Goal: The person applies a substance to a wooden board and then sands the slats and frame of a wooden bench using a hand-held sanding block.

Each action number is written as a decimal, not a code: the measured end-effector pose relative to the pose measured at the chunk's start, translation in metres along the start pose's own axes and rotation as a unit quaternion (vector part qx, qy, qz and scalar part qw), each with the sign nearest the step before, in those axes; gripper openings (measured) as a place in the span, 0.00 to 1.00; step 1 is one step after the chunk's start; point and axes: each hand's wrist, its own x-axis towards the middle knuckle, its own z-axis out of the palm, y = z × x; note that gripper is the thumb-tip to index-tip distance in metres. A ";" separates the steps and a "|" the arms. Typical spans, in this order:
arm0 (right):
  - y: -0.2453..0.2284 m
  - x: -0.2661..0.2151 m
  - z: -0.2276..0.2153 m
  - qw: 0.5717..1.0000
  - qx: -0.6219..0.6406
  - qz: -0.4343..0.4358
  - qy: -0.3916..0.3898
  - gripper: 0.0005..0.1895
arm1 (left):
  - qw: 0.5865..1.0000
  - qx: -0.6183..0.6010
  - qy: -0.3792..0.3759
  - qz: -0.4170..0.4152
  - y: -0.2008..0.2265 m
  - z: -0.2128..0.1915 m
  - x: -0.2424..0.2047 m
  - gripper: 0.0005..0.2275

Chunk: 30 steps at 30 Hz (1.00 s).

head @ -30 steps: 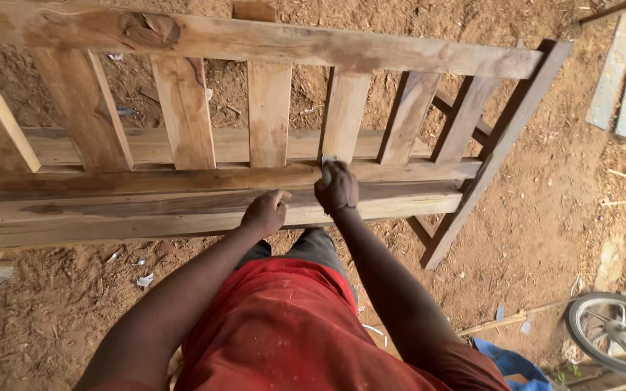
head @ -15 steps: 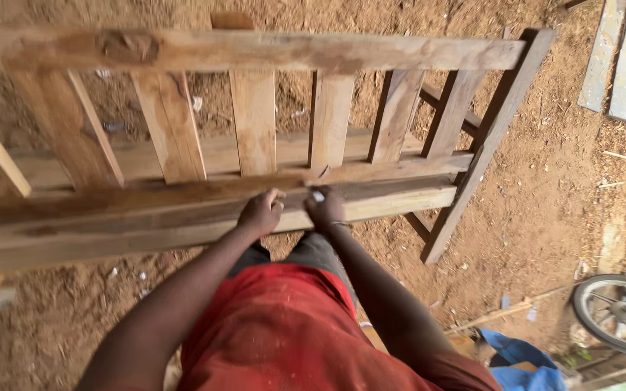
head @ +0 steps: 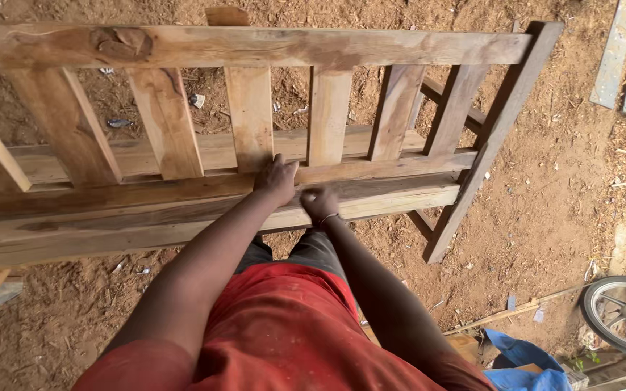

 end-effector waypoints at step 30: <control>-0.024 0.042 -0.186 0.858 -0.318 -0.399 0.064 0.37 | 0.875 -0.395 0.267 -0.088 0.055 0.193 -0.058 0.16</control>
